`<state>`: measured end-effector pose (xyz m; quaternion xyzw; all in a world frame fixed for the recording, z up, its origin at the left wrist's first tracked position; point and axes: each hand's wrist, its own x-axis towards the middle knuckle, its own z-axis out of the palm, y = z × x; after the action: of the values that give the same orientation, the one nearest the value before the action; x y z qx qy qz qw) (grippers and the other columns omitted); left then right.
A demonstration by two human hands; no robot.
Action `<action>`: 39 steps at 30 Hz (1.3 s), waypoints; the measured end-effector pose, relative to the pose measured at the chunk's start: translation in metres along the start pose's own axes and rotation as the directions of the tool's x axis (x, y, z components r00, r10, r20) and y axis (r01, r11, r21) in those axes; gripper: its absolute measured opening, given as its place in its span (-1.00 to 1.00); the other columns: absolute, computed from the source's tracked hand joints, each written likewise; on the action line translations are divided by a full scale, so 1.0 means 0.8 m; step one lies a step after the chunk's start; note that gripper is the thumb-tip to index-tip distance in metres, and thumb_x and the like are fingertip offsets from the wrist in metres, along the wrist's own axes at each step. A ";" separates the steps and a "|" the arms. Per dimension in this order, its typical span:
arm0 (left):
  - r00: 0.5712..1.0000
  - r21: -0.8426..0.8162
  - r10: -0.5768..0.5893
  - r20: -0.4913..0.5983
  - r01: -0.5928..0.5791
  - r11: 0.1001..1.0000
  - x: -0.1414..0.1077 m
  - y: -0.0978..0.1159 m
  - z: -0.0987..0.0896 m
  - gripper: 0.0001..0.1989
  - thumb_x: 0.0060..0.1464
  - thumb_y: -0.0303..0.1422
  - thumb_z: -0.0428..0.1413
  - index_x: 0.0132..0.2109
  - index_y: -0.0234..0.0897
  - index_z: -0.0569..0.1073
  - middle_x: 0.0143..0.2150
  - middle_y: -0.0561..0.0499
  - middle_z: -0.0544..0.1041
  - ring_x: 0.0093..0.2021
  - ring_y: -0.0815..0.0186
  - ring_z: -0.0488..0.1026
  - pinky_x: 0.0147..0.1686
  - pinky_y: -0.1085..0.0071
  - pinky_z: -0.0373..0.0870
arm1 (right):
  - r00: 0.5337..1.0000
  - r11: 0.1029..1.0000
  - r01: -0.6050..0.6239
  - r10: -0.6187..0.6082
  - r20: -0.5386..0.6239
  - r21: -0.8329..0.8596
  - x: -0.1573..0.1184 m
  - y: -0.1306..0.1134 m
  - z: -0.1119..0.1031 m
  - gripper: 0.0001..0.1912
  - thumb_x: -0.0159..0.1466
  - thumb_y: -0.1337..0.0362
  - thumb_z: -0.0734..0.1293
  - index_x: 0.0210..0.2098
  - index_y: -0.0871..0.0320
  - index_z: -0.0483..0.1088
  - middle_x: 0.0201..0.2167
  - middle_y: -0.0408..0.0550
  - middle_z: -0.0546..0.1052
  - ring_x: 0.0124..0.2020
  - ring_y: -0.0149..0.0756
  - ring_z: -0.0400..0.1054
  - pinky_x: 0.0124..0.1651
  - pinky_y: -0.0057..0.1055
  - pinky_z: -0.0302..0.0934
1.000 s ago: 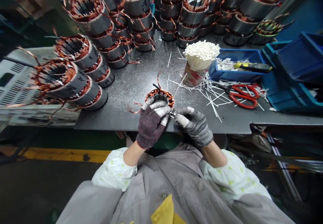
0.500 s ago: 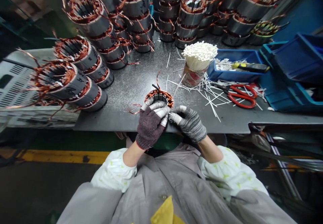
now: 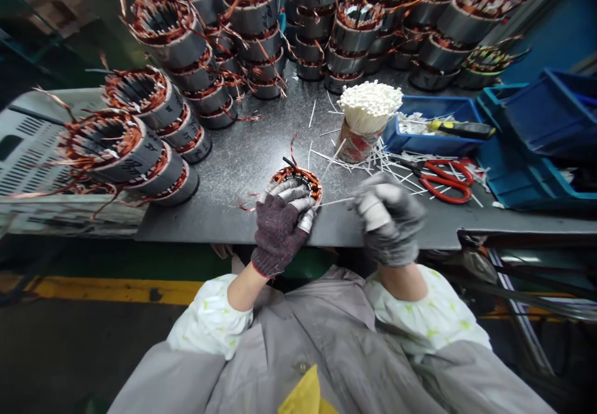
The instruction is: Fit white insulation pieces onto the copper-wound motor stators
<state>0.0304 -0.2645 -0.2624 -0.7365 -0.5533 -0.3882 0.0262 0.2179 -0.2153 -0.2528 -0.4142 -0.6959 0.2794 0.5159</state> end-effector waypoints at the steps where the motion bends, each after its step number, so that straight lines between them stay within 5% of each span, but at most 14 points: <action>1: 1.000 -0.005 -0.003 -0.005 0.003 1.000 0.001 0.001 0.000 -0.84 0.30 -0.31 0.12 -0.03 -0.17 0.55 0.08 -0.06 0.62 0.26 0.11 0.44 0.28 0.00 0.28 | 0.992 1.000 0.013 -0.010 -0.129 0.025 0.003 0.000 -0.008 -0.60 0.52 0.10 0.03 -0.12 0.03 0.46 -0.26 0.00 0.52 -0.24 -0.18 0.46 -0.09 -0.16 0.36; 3: 1.000 -0.007 0.013 -0.008 -0.013 1.000 0.001 0.003 0.000 -0.85 0.30 -0.32 0.13 -0.03 -0.17 0.54 0.08 -0.05 0.62 0.25 0.12 0.45 0.31 0.01 0.25 | 0.959 0.995 0.098 -0.099 -0.265 -0.017 0.008 0.004 -0.022 -0.64 0.52 0.12 0.07 -0.06 0.04 0.46 -0.23 0.01 0.54 -0.23 -0.18 0.48 -0.12 -0.17 0.38; 4: 1.000 0.001 0.018 -0.007 -0.018 1.000 0.001 0.003 0.000 -0.82 0.30 -0.32 0.14 0.00 -0.18 0.53 0.10 -0.06 0.61 0.25 0.12 0.45 0.32 0.01 0.23 | 0.961 0.984 0.159 -0.172 -0.219 -0.074 0.010 0.008 -0.025 -0.69 0.50 0.11 0.15 -0.04 0.05 0.48 -0.20 0.03 0.56 -0.19 -0.16 0.49 -0.11 -0.16 0.39; 6: 1.000 0.028 0.014 -0.006 -0.014 1.000 -0.001 0.003 0.001 -0.75 0.28 -0.30 0.14 0.07 -0.20 0.50 0.15 -0.10 0.58 0.26 0.10 0.44 0.35 -0.01 0.19 | 0.943 0.921 0.333 -0.321 0.092 -0.202 0.009 0.017 -0.024 -0.74 0.44 0.13 0.28 0.00 0.06 0.53 -0.10 0.05 0.60 -0.11 -0.13 0.49 -0.07 -0.16 0.38; 7: 1.000 0.041 0.007 -0.003 -0.006 0.999 -0.002 0.002 0.004 -0.73 0.27 -0.29 0.14 0.08 -0.20 0.49 0.16 -0.12 0.58 0.26 0.08 0.43 0.34 -0.01 0.19 | 0.894 0.872 0.430 -0.376 0.243 -0.233 0.008 0.023 -0.020 -0.74 0.42 0.13 0.31 0.00 0.06 0.55 -0.08 0.04 0.62 -0.12 -0.14 0.49 -0.07 -0.17 0.37; 10: 0.999 0.078 -0.032 0.006 0.031 0.996 -0.005 -0.001 0.015 -0.77 0.23 -0.26 0.14 -0.01 -0.19 0.51 0.12 -0.12 0.59 0.24 0.04 0.43 0.29 -0.03 0.23 | 0.803 0.775 0.567 -0.446 0.395 -0.278 0.008 0.034 0.005 -0.77 0.42 0.15 0.33 -0.06 0.02 0.61 -0.16 -0.01 0.66 -0.24 -0.22 0.46 -0.12 -0.21 0.31; 16: 0.995 0.179 -0.073 -0.068 0.084 0.980 -0.011 -0.001 0.030 -0.82 0.28 -0.25 0.09 -0.23 -0.23 0.51 -0.08 -0.13 0.64 0.09 0.03 0.53 0.27 -0.06 0.26 | 0.888 0.815 0.393 -0.215 0.407 -0.426 0.042 0.023 0.048 -0.69 0.43 0.10 0.29 -0.21 0.10 0.63 -0.19 0.08 0.65 -0.18 -0.10 0.48 -0.06 -0.15 0.34; 23: 0.980 0.241 0.188 0.067 -0.199 0.950 -0.019 -0.030 -0.034 -0.62 0.25 -0.45 0.02 0.19 -0.22 0.43 0.15 -0.14 0.58 0.30 0.06 0.40 0.46 -0.24 -0.11 | 0.901 0.984 0.169 -0.134 0.413 -0.048 0.009 0.008 0.033 -0.57 0.46 0.16 0.17 0.24 0.04 0.41 0.15 0.01 0.56 0.16 -0.15 0.45 0.24 -0.17 0.33; 27: 0.933 0.407 0.258 0.251 -0.344 0.846 0.002 -0.059 -0.052 -0.76 0.24 -0.41 0.05 -0.03 -0.11 0.55 -0.05 -0.02 0.65 0.00 0.11 0.52 0.29 -0.13 0.19 | 0.914 0.985 0.118 -0.060 0.401 -0.122 -0.002 0.012 0.047 -0.67 0.42 0.15 0.23 -0.02 0.13 0.55 0.10 0.13 0.57 0.13 -0.06 0.46 0.23 -0.11 0.32; 32: 0.867 0.347 0.262 0.423 -0.423 0.837 0.024 -0.054 -0.050 -0.80 0.26 -0.39 0.03 -0.27 -0.11 0.54 -0.25 0.00 0.62 -0.14 0.11 0.49 0.00 0.01 0.32 | 0.877 0.997 0.074 -0.051 0.478 -0.029 0.027 0.029 0.051 -0.80 0.32 0.17 0.34 -0.32 0.13 0.55 -0.08 0.05 0.62 -0.04 -0.14 0.52 0.04 -0.21 0.38; 39: 0.900 0.122 0.387 0.199 -0.415 0.902 0.012 -0.049 -0.051 -0.81 0.20 -0.38 0.15 -0.04 -0.16 0.52 -0.02 -0.01 0.63 0.21 0.06 0.42 0.33 -0.09 0.16 | 0.836 0.980 0.090 -0.171 0.522 0.176 0.051 0.051 0.044 -0.84 0.32 0.20 0.35 -0.22 0.10 0.56 0.05 0.02 0.59 0.08 -0.15 0.48 0.19 -0.17 0.33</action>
<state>-0.0235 -0.2609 -0.2439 -0.8606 -0.4190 -0.2642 0.1181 0.1910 -0.1582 -0.2772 -0.2333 -0.8164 0.3972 0.3483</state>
